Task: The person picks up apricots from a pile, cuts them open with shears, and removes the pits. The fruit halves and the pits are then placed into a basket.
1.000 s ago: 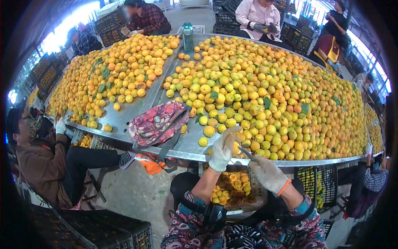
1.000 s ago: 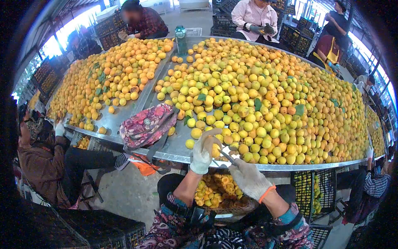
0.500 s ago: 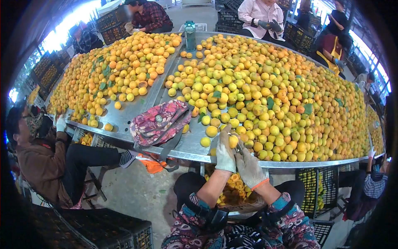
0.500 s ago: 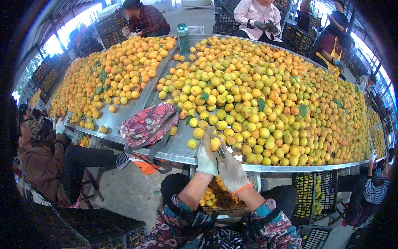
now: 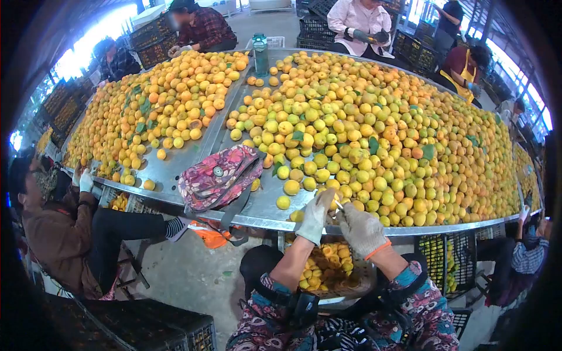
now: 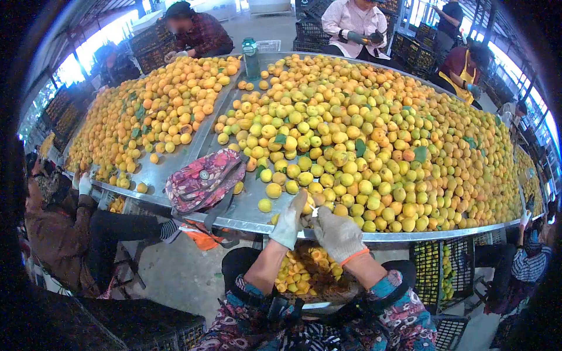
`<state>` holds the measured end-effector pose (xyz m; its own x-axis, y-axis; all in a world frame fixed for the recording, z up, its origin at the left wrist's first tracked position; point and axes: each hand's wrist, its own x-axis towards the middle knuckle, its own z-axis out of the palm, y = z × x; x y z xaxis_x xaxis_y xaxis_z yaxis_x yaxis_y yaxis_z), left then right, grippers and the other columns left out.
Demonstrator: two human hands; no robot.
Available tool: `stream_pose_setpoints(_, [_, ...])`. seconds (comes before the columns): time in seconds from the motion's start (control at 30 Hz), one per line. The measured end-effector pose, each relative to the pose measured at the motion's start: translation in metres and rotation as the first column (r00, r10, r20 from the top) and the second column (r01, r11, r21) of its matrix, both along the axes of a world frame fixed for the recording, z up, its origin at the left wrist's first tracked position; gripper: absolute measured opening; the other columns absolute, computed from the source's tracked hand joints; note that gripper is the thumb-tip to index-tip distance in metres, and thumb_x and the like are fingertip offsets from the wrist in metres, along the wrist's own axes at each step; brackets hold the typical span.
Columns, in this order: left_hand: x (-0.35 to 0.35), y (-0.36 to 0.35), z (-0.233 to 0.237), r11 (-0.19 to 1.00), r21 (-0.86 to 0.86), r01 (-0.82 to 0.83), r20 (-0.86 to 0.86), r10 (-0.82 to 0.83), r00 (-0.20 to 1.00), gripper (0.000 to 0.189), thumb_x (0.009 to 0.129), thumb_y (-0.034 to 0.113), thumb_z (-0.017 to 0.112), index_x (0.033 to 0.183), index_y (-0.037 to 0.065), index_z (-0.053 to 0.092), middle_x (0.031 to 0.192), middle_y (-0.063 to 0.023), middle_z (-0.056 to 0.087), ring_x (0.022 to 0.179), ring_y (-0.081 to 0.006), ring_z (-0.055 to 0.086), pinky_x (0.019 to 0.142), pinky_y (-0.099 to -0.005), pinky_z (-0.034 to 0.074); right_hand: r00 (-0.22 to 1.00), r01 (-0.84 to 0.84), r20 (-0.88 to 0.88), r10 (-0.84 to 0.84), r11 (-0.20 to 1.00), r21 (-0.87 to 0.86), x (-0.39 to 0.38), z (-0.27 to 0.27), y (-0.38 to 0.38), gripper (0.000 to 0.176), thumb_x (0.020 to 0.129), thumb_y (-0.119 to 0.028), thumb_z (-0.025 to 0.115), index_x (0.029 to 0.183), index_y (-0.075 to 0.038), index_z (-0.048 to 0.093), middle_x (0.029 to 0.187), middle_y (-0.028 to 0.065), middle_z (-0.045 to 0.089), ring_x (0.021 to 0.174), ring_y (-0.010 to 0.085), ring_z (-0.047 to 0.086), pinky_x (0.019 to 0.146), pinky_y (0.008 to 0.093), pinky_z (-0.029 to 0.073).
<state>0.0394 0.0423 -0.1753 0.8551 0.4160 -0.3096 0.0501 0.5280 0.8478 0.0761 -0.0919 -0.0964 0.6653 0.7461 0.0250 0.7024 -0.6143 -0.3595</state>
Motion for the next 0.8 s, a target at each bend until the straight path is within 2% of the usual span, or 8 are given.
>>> stream_pose_setpoints(0.07, [0.000,0.001,0.004,0.997,-0.079,0.010,-0.037,-0.013,0.999,0.044,0.088,0.040,0.059,0.106,0.000,0.059,0.085,-0.0018,0.055,0.068,-0.0070,0.051,0.052,-0.0214,0.042,0.999,0.004,-0.051,-0.002,0.999,0.054,-0.003,-0.003,0.000,0.022,0.089,-0.024,0.053,0.099,-0.005,0.050,0.069,0.0226,0.059,0.071,0.0396,0.061,0.060,0.0498,0.047])
stream_pose_setpoints(0.23, [0.011,-0.011,-0.051,0.785,0.459,-0.417,0.382,0.249,0.890,0.036,0.090,0.035,0.057,0.104,0.002,0.059,0.087,-0.0013,0.057,0.078,-0.0076,0.052,0.062,-0.0222,0.043,0.969,0.049,-0.248,-0.005,0.984,0.169,-0.001,-0.019,0.010,0.028,0.089,-0.021,0.051,0.109,-0.003,0.049,0.078,0.0250,0.060,0.077,0.0425,0.060,0.064,0.0507,0.046])
stream_pose_setpoints(0.4, [-0.019,-0.006,-0.008,0.911,0.410,-0.045,0.214,-0.048,0.976,0.030,0.094,0.024,0.043,0.107,0.000,0.057,0.096,-0.0103,0.058,0.087,-0.0210,0.056,0.078,-0.0307,0.046,0.923,0.059,-0.379,0.069,0.947,0.316,-0.003,-0.039,-0.004,0.029,0.091,-0.015,0.049,0.113,0.002,0.051,0.081,0.0225,0.061,0.073,0.0310,0.062,0.064,0.0381,0.046])
stream_pose_setpoints(0.5, [-0.034,-0.013,0.001,0.886,0.456,0.080,0.162,-0.171,0.972,0.031,0.092,0.024,0.042,0.104,0.001,0.058,0.096,-0.0078,0.058,0.085,-0.0178,0.056,0.072,-0.0284,0.046,0.867,0.079,-0.492,0.085,0.950,0.303,-0.014,-0.042,-0.018,0.030,0.092,-0.017,0.049,0.114,0.003,0.051,0.084,0.0170,0.061,0.076,0.0211,0.059,0.068,0.0340,0.046])
stream_pose_setpoints(0.53, [-0.039,-0.017,0.000,0.911,0.397,0.110,0.152,-0.184,0.971,0.031,0.091,0.023,0.042,0.104,0.001,0.058,0.097,-0.0068,0.058,0.085,-0.0164,0.056,0.071,-0.0276,0.045,0.827,0.171,-0.561,0.030,0.938,0.303,-0.023,-0.037,-0.023,0.031,0.091,-0.025,0.050,0.106,0.002,0.051,0.081,0.0240,0.060,0.079,0.0390,0.060,0.068,0.0417,0.045])
stream_pose_setpoints(0.63, [-0.055,-0.033,-0.013,0.983,0.138,0.117,0.246,-0.148,0.958,0.035,0.085,0.022,0.042,0.110,0.001,0.056,0.097,-0.0032,0.057,0.083,-0.0106,0.054,0.068,-0.0235,0.044,0.771,0.240,-0.635,0.052,0.899,0.366,-0.041,-0.037,-0.041,0.029,0.092,-0.024,0.050,0.105,0.001,0.053,0.075,0.0167,0.060,0.069,0.0239,0.059,0.064,0.0357,0.045])
stream_pose_setpoints(0.67, [-0.063,-0.044,0.014,0.985,0.126,0.119,0.216,-0.144,0.966,0.037,0.084,0.022,0.043,0.112,0.001,0.055,0.097,-0.0032,0.057,0.084,-0.0102,0.054,0.069,-0.0233,0.043,0.504,0.362,-0.863,-0.030,0.915,0.179,-0.048,-0.019,-0.048,0.028,0.090,-0.024,0.052,0.104,0.000,0.055,0.072,0.0113,0.059,0.067,0.0132,0.054,0.061,0.0310,0.045])
stream_pose_setpoints(0.8, [-0.087,-0.052,0.001,0.969,0.160,0.186,0.128,-0.207,0.970,0.039,0.078,0.015,0.050,0.115,0.003,0.054,0.102,-0.0042,0.056,0.088,-0.0100,0.052,0.077,-0.0227,0.043,0.738,0.356,-0.672,-0.064,0.883,0.307,-0.066,-0.018,-0.083,0.031,0.082,-0.025,0.066,0.100,-0.001,0.056,0.081,0.0116,0.063,0.070,0.0155,0.060,0.062,0.0311,0.048])
